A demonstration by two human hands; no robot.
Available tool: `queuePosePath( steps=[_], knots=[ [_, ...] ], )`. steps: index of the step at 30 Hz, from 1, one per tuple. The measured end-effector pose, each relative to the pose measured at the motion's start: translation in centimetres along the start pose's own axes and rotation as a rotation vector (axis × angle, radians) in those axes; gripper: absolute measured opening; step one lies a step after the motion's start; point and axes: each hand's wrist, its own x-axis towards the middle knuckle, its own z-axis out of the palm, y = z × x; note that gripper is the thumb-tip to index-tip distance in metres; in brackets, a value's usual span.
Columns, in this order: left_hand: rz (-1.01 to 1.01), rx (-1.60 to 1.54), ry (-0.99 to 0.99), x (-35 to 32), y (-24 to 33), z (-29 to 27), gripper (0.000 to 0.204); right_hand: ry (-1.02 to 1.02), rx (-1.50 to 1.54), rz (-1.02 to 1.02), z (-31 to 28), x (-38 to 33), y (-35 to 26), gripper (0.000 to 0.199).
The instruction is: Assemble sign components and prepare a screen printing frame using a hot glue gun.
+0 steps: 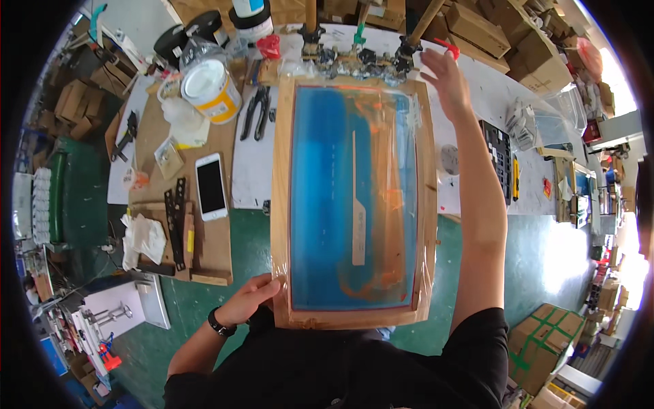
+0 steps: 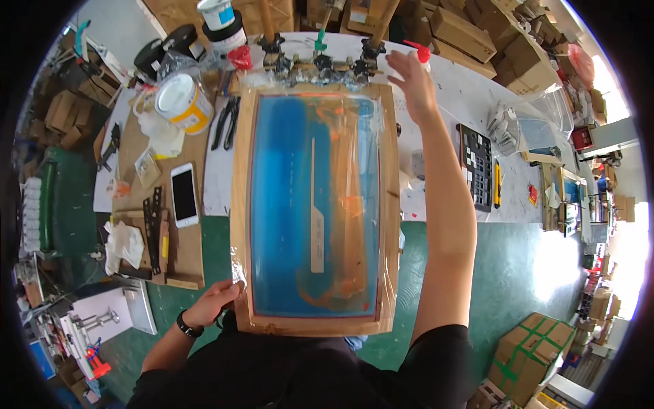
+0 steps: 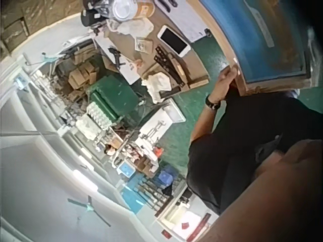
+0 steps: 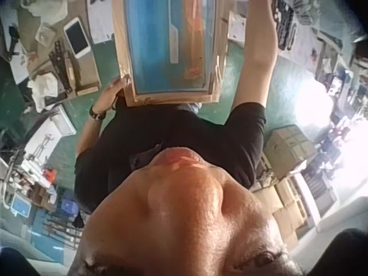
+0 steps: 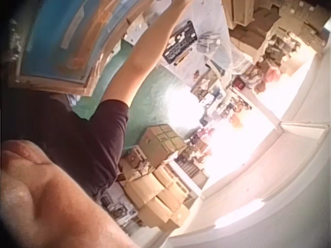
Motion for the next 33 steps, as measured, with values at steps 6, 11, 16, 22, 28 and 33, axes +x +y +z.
queuePosePath(
  steps=[6,11,16,22,28,33],
  knots=[
    [0.333,0.305,0.175,1.2,4.2,-0.6,0.019,-0.352,0.228,0.235,0.9,2.8,2.0,0.079],
    [0.877,0.233,0.483,7.6,13.9,-3.3,0.018,-0.333,0.405,0.312,0.8,2.1,2.5,0.088],
    [1.105,0.213,0.433,19.8,24.9,-5.9,0.05,-0.284,0.484,0.368,1.3,1.5,2.3,0.088],
    [0.951,0.016,0.228,28.4,30.1,-7.2,0.071,-0.002,0.333,0.342,1.7,1.0,2.6,0.089],
    [0.793,-0.196,0.038,31.0,29.4,-7.1,0.09,-0.109,0.398,0.281,1.4,1.6,3.3,0.091],
    [0.823,-0.269,0.076,31.7,28.4,-6.5,0.099,-0.135,0.403,0.356,1.2,1.9,3.6,0.09]
  ],
)
